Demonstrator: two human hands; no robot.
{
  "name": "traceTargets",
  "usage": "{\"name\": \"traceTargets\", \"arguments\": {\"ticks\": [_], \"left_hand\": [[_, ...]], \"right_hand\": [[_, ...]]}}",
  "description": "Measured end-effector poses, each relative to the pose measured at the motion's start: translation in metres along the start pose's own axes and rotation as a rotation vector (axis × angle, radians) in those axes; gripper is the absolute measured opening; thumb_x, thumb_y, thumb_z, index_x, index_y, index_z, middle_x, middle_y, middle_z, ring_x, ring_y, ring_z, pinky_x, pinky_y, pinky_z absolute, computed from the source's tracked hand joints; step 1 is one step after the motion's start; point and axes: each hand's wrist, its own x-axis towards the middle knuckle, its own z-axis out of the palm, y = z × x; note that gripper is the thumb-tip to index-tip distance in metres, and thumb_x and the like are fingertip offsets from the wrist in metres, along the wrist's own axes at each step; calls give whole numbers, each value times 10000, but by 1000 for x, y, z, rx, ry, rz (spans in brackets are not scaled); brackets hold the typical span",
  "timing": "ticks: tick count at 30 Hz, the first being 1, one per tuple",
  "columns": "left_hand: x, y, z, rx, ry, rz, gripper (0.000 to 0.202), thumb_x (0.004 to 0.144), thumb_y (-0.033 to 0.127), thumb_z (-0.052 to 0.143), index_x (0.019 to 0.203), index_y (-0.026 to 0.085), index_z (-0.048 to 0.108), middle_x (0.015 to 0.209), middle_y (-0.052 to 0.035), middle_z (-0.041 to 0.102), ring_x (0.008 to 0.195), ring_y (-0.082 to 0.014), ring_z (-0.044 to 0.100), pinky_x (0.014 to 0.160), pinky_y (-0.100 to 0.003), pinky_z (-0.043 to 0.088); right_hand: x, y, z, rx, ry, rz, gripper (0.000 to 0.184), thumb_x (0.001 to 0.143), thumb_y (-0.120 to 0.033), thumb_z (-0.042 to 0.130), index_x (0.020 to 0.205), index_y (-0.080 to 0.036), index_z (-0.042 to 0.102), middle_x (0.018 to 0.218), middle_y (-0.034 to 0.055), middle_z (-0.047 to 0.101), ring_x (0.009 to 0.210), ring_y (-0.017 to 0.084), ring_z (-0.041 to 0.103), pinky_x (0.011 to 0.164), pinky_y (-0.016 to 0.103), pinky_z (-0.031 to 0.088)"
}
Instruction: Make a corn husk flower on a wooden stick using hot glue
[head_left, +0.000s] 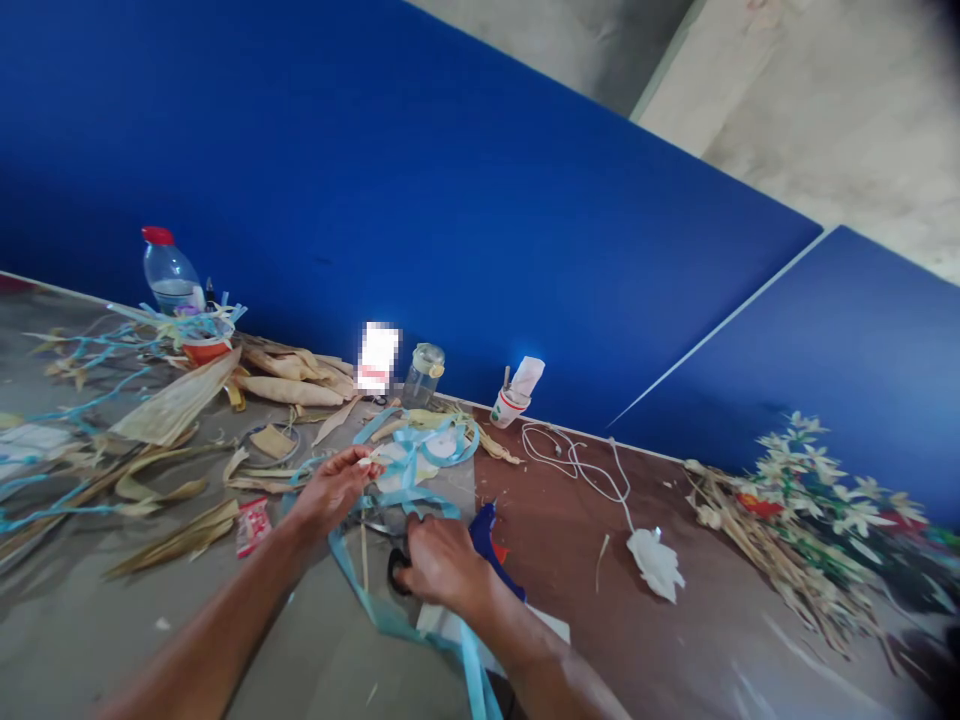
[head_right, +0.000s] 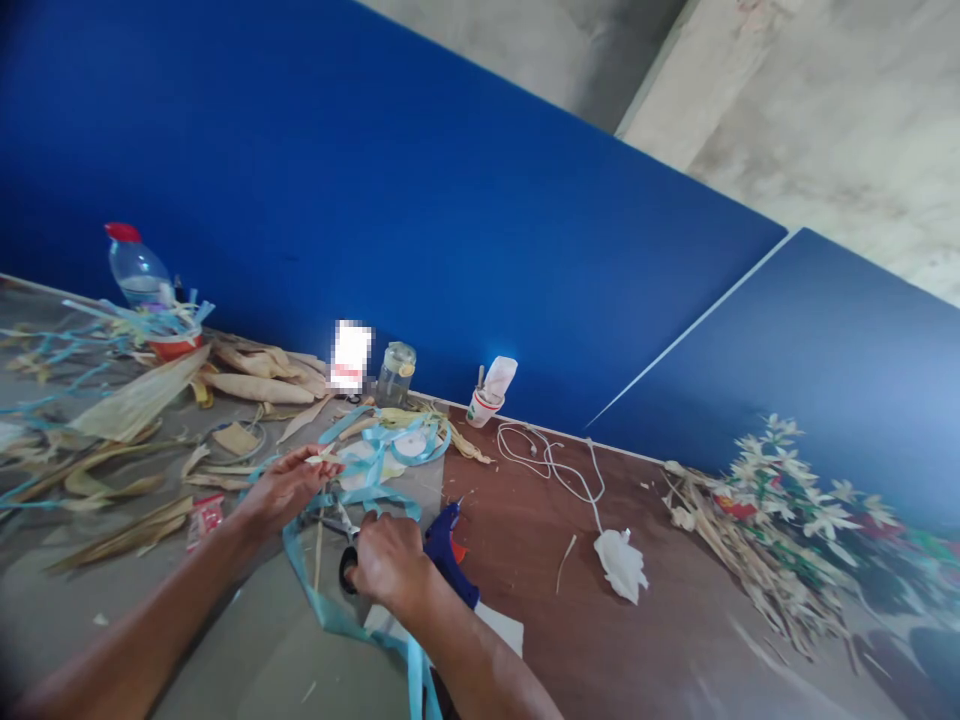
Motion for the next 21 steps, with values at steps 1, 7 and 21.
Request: {"name": "traceTargets", "arguments": {"ticks": [1,7,21], "left_hand": [[-1,2,2,-1,13,-16,167,607,116,737,752,159,668,645,-20,654,652,-144,615,649,-237,470],[-3,3,5,-3,-17,13,155,610,145,755,746,147,680,635,-31,657,646,-148,603,665,-249,459],[1,-7,-1,76,-152,35,146,654,235,757,763,154,703,690,-27,640,679,-130,553,688,-251,423]], "right_hand": [[-2,0,-6,1,-34,-21,538,697,-426,637,1107,-81,590,964,172,695,885,303,663,681,325,497],[-4,12,-26,260,196,-56,264,838,-297,462,881,-171,689,887,103,717,852,229,648,741,301,454],[50,-8,-24,1600,355,12,177,632,-322,670,642,-165,590,586,-39,568,586,96,506,580,218,362]]}}
